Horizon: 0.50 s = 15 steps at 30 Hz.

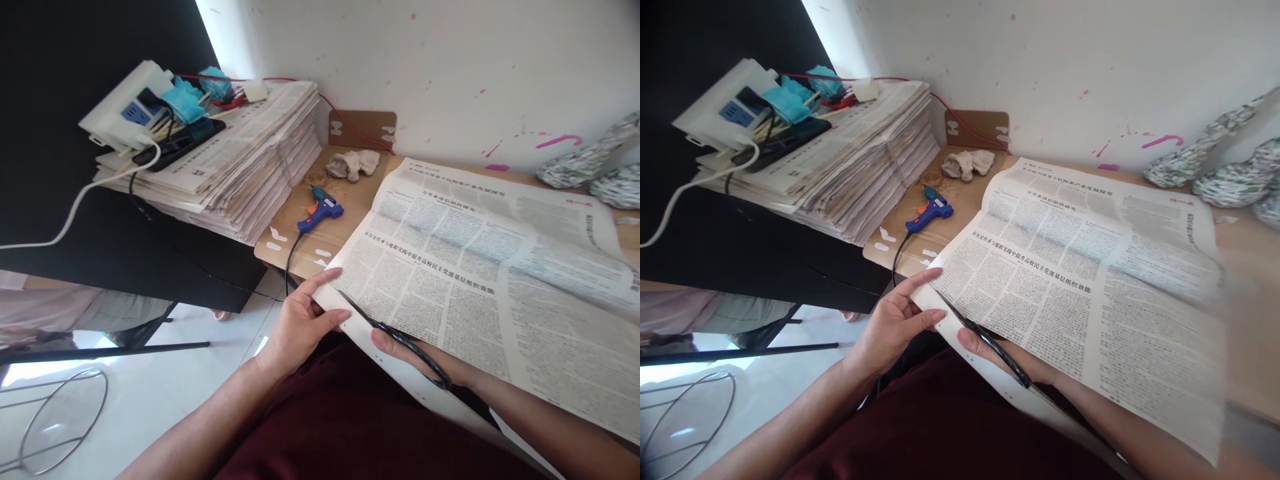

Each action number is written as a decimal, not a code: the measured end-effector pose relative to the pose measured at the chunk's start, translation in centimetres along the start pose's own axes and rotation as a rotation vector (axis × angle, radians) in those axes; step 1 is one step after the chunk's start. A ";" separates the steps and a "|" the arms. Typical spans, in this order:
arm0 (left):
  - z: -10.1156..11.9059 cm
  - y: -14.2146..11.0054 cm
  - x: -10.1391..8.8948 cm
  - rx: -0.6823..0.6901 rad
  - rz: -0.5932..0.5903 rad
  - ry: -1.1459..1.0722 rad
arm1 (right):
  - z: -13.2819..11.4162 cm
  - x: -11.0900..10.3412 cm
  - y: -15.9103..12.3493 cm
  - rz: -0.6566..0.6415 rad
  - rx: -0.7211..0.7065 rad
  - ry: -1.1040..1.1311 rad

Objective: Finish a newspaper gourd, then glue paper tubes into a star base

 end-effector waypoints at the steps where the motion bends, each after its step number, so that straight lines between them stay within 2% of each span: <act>1: 0.0 -0.1 0.1 -0.003 -0.001 -0.005 | -0.1 0.1 0.2 0.003 0.003 0.013; 9: 0.0 -0.4 0.5 0.001 -0.029 -0.054 | -0.5 1.0 1.6 -0.044 0.003 0.095; 15: -0.3 -0.3 0.6 -0.015 -0.047 -0.083 | -0.1 0.8 1.4 0.001 0.028 0.043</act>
Point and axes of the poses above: each hand's wrist, its own y-axis towards the middle knuckle, its own x-axis out of the palm, z = x × y, the point moved 10 cm from there along y, towards the middle knuckle, and after that the axes turned 4 degrees about x, right-handed, at the moved point
